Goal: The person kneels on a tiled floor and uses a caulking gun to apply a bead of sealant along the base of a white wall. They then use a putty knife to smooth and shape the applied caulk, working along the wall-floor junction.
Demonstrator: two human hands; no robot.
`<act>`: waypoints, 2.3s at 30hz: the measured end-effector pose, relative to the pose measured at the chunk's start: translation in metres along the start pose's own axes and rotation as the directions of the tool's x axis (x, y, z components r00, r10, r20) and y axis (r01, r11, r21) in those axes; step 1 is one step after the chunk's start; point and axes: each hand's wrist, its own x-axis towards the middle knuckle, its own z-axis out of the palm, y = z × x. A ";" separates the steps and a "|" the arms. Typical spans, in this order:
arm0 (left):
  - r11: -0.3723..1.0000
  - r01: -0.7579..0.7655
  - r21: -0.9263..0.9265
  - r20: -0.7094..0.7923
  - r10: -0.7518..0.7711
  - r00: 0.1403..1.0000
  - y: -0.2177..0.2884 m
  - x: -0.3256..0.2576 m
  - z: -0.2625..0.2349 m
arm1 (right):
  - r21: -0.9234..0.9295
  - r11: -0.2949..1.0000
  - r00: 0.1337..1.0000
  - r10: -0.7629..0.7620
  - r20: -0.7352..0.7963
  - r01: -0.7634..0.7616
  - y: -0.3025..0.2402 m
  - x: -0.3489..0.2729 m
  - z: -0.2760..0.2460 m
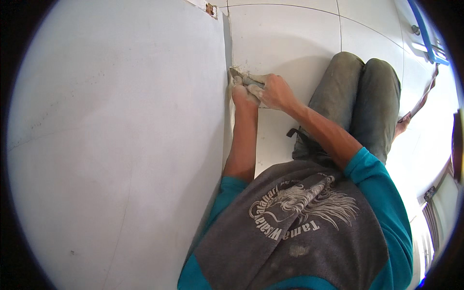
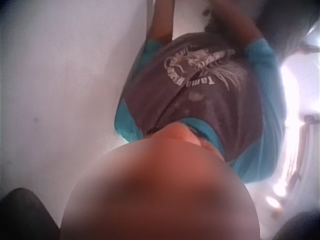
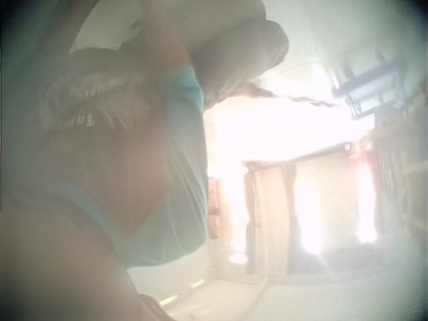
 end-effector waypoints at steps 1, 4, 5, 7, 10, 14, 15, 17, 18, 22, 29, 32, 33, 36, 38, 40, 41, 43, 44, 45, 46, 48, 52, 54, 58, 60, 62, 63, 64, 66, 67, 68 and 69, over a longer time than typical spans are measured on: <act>1.000 -0.012 -0.021 0.002 0.012 1.000 -0.001 0.001 0.000 | -0.019 1.000 0.999 0.020 0.036 -0.019 0.000 -0.001 0.001; 0.999 -0.023 -0.027 0.002 0.024 1.000 -0.003 0.004 -0.003 | -0.043 0.999 1.000 -0.021 -0.003 0.021 0.000 -0.001 0.001; 1.000 -0.014 -0.012 -0.048 0.014 0.999 -0.003 0.005 -0.005 | -0.058 0.998 1.000 0.001 0.016 0.000 -0.001 -0.001 0.001; 0.996 -0.026 -0.088 -0.021 0.025 0.999 -0.003 0.007 -0.008 | -0.062 0.998 1.000 -0.018 0.003 0.018 -0.004 0.002 -0.002; 0.996 0.001 -0.090 0.011 0.000 1.000 -0.001 0.009 -0.008 | -0.040 0.999 0.999 -0.036 0.008 0.036 -0.010 0.000 -0.005; 0.999 0.027 -0.028 0.011 -0.027 1.000 0.000 0.011 -0.010 | -0.116 0.993 0.999 0.026 0.037 -0.021 -0.013 -0.001 -0.006; 0.999 0.034 -0.009 0.043 -0.034 0.999 -0.001 0.011 -0.012 | -0.109 0.994 0.999 0.035 0.019 -0.033 -0.012 -0.001 -0.005; 0.999 0.044 -0.012 0.022 -0.044 0.999 -0.002 0.013 -0.015 | -0.117 0.993 0.999 0.028 0.038 -0.023 -0.006 0.000 -0.004; 0.999 0.043 -0.008 0.002 -0.043 0.999 -0.003 0.015 -0.017 | -0.100 0.995 0.998 -0.002 0.057 0.008 -0.001 0.000 -0.003; 0.958 -0.137 0.252 0.150 0.101 0.984 -0.015 0.032 -0.027 | -0.091 0.996 0.999 -0.026 -0.035 0.022 0.018 0.018 -0.010; -0.231 -0.548 0.804 0.559 0.608 0.564 -0.072 -0.021 -0.118 | 0.287 0.957 0.996 -0.023 -0.082 0.046 0.018 -0.036 -0.074; -0.551 -0.531 0.644 0.765 0.437 0.474 -0.086 -0.051 -0.149 | 0.388 0.921 0.993 0.077 -0.087 -0.037 0.006 -0.065 -0.100; -0.631 -0.557 0.541 0.841 0.402 0.362 -0.090 -0.056 -0.154 | 0.412 0.910 0.990 0.101 -0.097 -0.053 0.002 -0.072 -0.106; -0.628 -0.473 0.618 0.774 0.381 0.506 -0.092 -0.060 -0.157 | 0.491 0.867 0.984 0.147 -0.101 -0.079 -0.007 -0.093 -0.118; -0.624 -0.483 0.614 0.782 0.396 0.481 -0.090 -0.061 -0.154 | 0.506 0.862 0.986 0.070 -0.151 0.016 -0.014 -0.110 -0.122; -0.643 -0.487 0.592 0.797 0.379 0.470 -0.087 -0.061 -0.151 | 0.528 0.845 0.972 0.048 -0.229 0.083 -0.023 -0.126 -0.127; -0.645 -0.486 0.590 0.798 0.377 0.469 -0.087 -0.062 -0.150 | 0.537 0.837 0.963 0.053 -0.265 0.102 -0.028 -0.135 -0.126; -0.640 -0.496 0.587 0.803 0.380 0.459 -0.086 -0.064 -0.150 | 0.550 0.817 0.943 0.021 -0.331 0.175 -0.037 -0.154 -0.130; -0.633 -0.505 0.586 0.805 0.385 0.451 -0.086 -0.065 -0.150 | 0.555 0.801 0.933 -0.014 -0.360 0.226 -0.041 -0.164 -0.133; -0.628 -0.502 0.595 0.798 0.391 0.458 -0.087 -0.067 -0.150 | 0.557 0.777 0.922 -0.074 -0.381 0.293 -0.044 -0.175 -0.137; -0.635 -0.506 0.583 0.809 0.396 0.435 -0.087 -0.067 -0.151 | 0.573 0.762 0.912 -0.057 -0.407 0.303 -0.048 -0.185 -0.141; -0.643 -0.481 0.596 0.795 0.387 0.468 -0.089 -0.067 -0.153 | 0.596 0.728 0.896 -0.057 -0.440 0.339 -0.055 -0.206 -0.154; -0.627 -0.505 0.593 0.803 0.412 0.431 -0.091 -0.063 -0.158 | 0.243 0.907 0.790 -0.139 -0.597 0.343 -0.074 -0.252 -0.189; -0.631 -0.474 0.614 0.783 0.414 0.464 -0.090 -0.062 -0.161 | 0.087 0.941 0.740 -0.199 -0.642 0.328 -0.083 -0.271 -0.208; -0.618 -0.502 0.605 0.795 0.439 0.418 -0.088 -0.062 -0.166 | -0.004 0.913 0.684 -0.307 -0.662 0.407 -0.098 -0.298 -0.254; -0.603 -0.514 0.610 0.792 0.444 0.419 -0.088 -0.061 -0.169 | -0.165 0.922 0.715 -0.376 -0.589 0.349 -0.102 -0.319 -0.280; -0.621 -0.497 0.606 0.794 0.439 0.421 -0.088 -0.060 -0.171 | -0.435 0.854 0.712 -0.493 -0.500 0.285 -0.104 -0.339 -0.305; -0.639 -0.482 0.599 0.799 0.439 0.411 -0.088 -0.059 -0.171 | -0.577 0.745 0.653 -0.625 -0.427 0.336 -0.103 -0.341 -0.314; -0.653 -0.474 0.591 0.805 0.443 0.395 -0.089 -0.058 -0.172 | -0.617 0.733 0.630 -0.630 -0.455 0.287 -0.100 -0.342 -0.322; -0.672 -0.446 0.591 0.804 0.445 0.395 -0.091 -0.055 -0.174 | -0.520 0.820 0.644 -0.535 -0.547 0.239 -0.090 -0.343 -0.331; -0.687 -0.442 0.577 0.815 0.456 0.357 -0.092 -0.054 -0.175 | -0.378 0.873 0.557 -0.487 -0.673 0.308 -0.078 -0.342 -0.325; -0.700 -0.431 0.570 0.820 0.454 0.349 -0.092 -0.053 -0.176 | -0.346 0.878 0.566 -0.478 -0.672 0.330 -0.062 -0.345 -0.314; -0.711 -0.413 0.568 0.820 0.449 0.354 -0.093 -0.052 -0.177 | -0.322 0.882 0.554 -0.468 -0.688 0.344 -0.044 -0.351 -0.301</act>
